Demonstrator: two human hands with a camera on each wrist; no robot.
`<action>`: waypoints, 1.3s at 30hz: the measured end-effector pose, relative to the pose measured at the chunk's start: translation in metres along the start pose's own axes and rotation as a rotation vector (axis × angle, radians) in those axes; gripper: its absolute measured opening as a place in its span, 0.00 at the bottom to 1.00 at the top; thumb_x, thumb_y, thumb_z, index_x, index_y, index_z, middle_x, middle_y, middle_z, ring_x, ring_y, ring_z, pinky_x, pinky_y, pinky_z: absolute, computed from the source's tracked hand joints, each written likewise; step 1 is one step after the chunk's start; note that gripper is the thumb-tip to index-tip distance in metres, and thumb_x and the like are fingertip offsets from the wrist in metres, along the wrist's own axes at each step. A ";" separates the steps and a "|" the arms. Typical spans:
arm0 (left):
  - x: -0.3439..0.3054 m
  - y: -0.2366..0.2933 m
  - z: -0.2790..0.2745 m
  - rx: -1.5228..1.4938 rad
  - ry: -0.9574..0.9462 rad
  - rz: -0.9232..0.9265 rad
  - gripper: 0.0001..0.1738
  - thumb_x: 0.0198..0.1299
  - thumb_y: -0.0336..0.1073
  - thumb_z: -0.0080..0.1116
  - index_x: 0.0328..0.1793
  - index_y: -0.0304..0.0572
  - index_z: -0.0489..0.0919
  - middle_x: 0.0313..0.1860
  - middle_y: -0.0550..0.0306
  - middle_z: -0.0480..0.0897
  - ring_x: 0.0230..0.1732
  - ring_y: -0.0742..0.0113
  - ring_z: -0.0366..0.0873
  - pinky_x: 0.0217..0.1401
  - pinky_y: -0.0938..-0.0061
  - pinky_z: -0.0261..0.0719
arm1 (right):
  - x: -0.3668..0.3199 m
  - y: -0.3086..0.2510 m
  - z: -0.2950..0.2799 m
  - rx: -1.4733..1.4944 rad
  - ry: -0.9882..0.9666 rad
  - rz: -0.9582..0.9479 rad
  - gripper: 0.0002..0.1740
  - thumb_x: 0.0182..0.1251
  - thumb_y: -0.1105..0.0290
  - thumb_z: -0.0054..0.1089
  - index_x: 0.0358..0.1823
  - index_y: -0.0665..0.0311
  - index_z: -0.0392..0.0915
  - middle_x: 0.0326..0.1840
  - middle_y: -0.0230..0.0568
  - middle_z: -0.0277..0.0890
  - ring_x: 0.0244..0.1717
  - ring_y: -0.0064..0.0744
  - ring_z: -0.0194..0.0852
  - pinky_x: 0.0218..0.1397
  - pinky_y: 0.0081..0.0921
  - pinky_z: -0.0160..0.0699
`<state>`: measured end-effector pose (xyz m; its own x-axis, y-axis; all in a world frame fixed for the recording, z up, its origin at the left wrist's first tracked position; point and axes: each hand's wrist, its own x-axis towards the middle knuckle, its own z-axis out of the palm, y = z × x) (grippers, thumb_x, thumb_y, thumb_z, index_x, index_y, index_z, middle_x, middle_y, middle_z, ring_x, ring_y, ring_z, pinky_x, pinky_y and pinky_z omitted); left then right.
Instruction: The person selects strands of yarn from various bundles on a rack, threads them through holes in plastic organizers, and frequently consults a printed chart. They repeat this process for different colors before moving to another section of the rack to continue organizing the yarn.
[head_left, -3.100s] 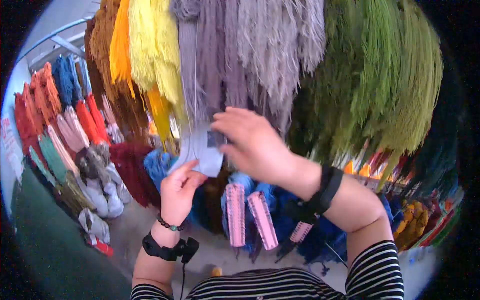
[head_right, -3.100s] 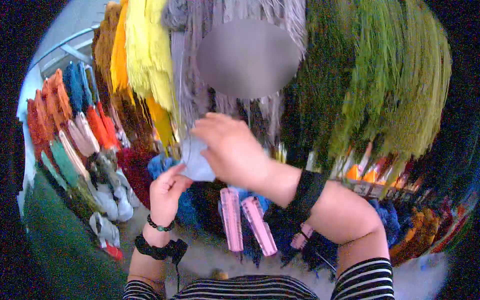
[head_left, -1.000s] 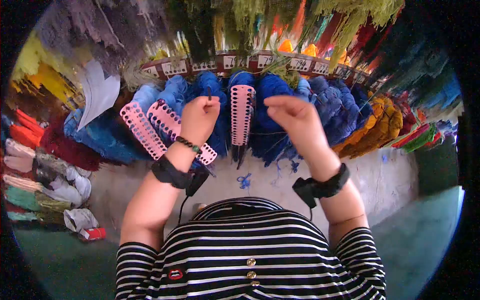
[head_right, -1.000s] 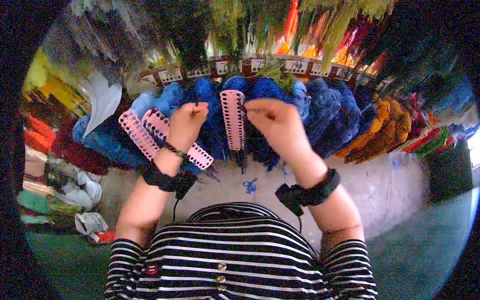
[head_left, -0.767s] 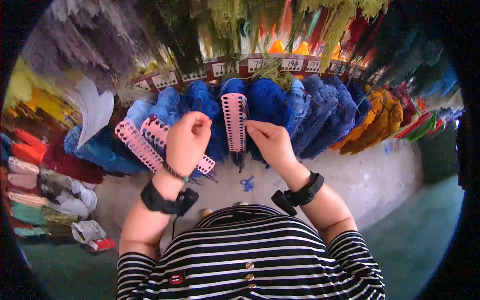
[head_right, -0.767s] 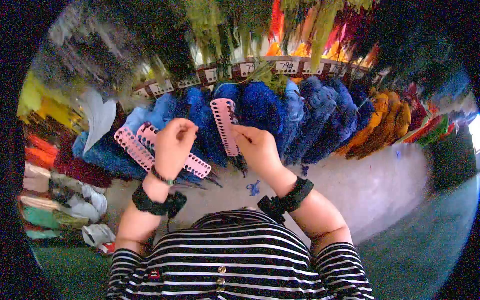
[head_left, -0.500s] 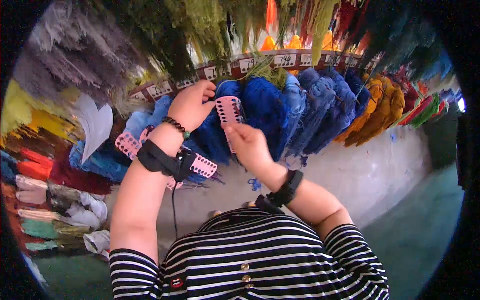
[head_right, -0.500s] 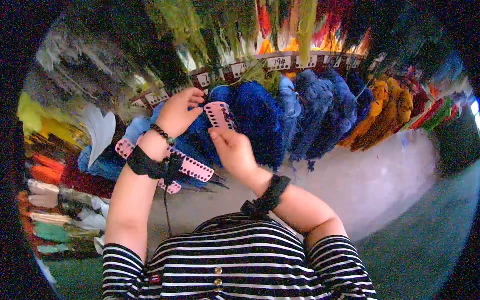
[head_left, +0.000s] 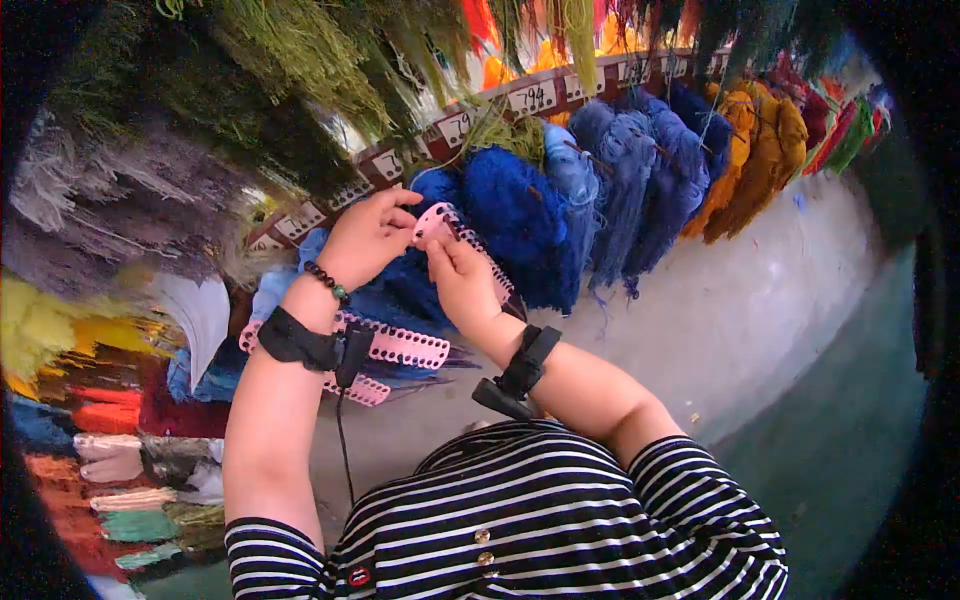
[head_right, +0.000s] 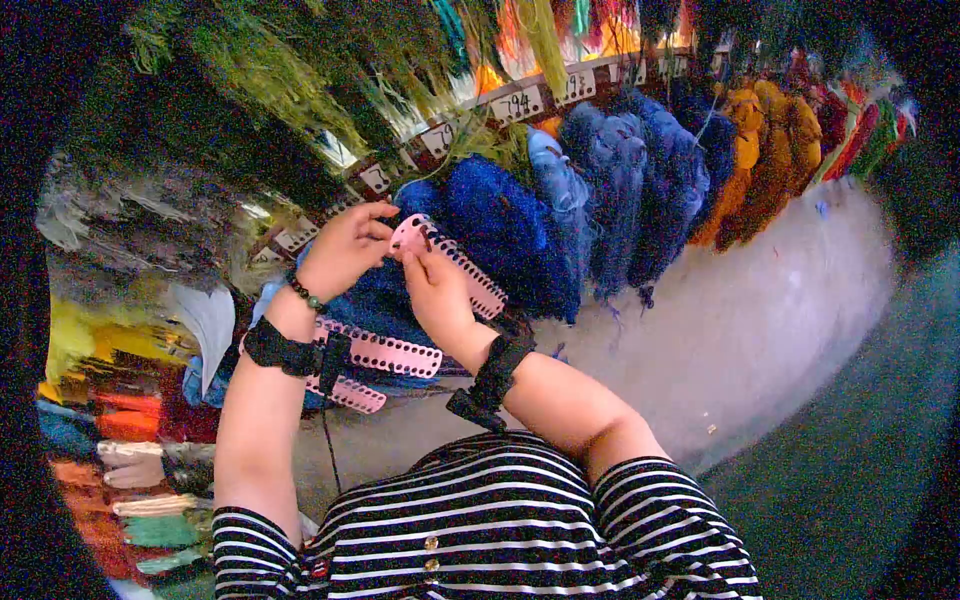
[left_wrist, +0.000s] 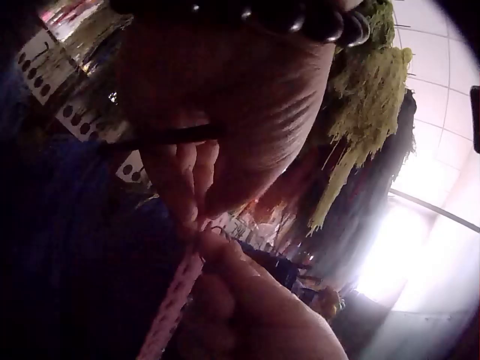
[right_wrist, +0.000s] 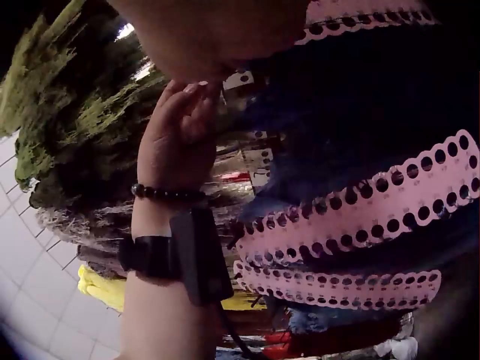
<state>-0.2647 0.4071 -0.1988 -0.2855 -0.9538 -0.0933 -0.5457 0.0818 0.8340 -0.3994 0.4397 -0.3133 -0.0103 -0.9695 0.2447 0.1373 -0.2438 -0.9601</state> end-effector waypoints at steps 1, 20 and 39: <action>-0.001 0.002 -0.001 -0.013 -0.017 -0.016 0.25 0.57 0.22 0.54 0.63 0.34 0.71 0.43 0.51 0.82 0.42 0.68 0.82 0.42 0.77 0.81 | 0.001 -0.001 0.000 -0.021 -0.002 0.007 0.13 0.74 0.66 0.51 0.44 0.66 0.82 0.21 0.29 0.70 0.23 0.17 0.64 0.27 0.20 0.65; 0.010 0.002 -0.014 -0.041 -0.179 -0.063 0.31 0.59 0.22 0.56 0.71 0.39 0.66 0.43 0.53 0.85 0.40 0.72 0.82 0.39 0.78 0.81 | 0.008 -0.027 -0.001 -0.097 0.085 0.110 0.11 0.67 0.65 0.55 0.35 0.65 0.81 0.20 0.38 0.73 0.21 0.24 0.68 0.26 0.27 0.65; 0.013 -0.009 -0.012 -0.026 -0.176 0.005 0.30 0.58 0.19 0.55 0.68 0.38 0.66 0.37 0.53 0.84 0.34 0.72 0.80 0.37 0.77 0.79 | 0.007 -0.037 0.000 0.002 0.026 0.250 0.14 0.67 0.63 0.54 0.35 0.68 0.80 0.25 0.48 0.80 0.25 0.39 0.81 0.31 0.34 0.76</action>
<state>-0.2540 0.3901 -0.2010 -0.4229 -0.8880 -0.1807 -0.5237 0.0768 0.8484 -0.4045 0.4418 -0.2762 -0.0011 -1.0000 -0.0041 0.1409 0.0039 -0.9900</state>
